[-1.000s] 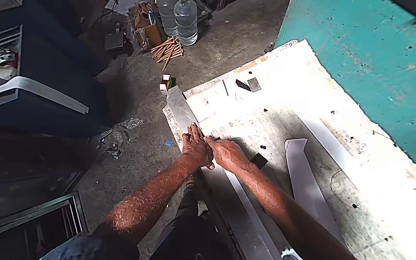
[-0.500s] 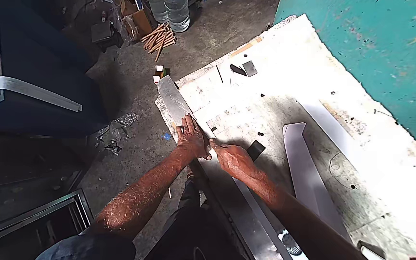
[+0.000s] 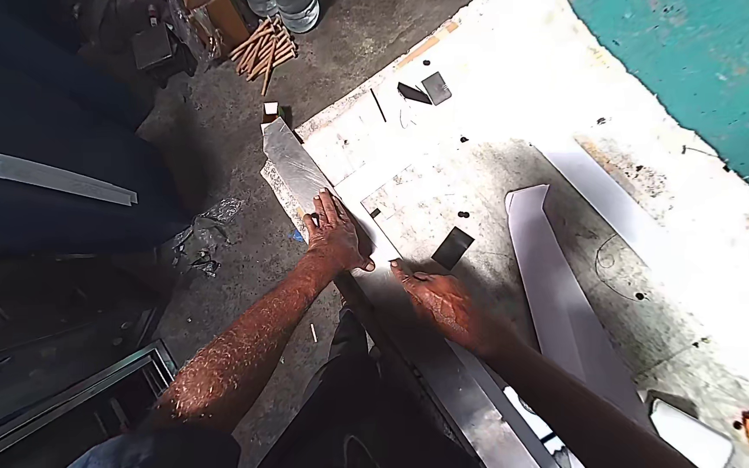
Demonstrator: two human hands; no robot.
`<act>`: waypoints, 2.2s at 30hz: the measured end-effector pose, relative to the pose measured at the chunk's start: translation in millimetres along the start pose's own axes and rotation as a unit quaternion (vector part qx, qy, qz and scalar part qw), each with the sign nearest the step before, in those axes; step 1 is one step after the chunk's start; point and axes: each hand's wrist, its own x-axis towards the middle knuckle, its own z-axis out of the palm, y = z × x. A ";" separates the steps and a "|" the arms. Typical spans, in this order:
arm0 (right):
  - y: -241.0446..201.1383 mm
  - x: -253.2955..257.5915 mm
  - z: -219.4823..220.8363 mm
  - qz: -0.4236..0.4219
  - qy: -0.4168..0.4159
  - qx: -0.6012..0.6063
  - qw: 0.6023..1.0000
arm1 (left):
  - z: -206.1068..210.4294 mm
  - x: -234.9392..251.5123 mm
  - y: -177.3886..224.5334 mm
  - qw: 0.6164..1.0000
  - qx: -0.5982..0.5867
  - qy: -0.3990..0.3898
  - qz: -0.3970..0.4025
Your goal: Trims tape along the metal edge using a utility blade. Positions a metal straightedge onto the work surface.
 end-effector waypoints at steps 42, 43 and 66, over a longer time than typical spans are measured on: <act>-56.3 -266.7 68.1 0.193 0.067 -0.050 0.978 | 4.8 -1.1 7.3 0.997 0.058 0.043 -0.037; -56.2 -266.5 67.3 0.195 0.063 -0.054 0.977 | 8.7 -5.1 8.4 0.997 0.048 0.046 -0.034; 3.1 -250.2 40.2 0.148 0.104 0.142 0.973 | 121.8 -157.2 144.8 0.998 0.043 -0.049 -0.001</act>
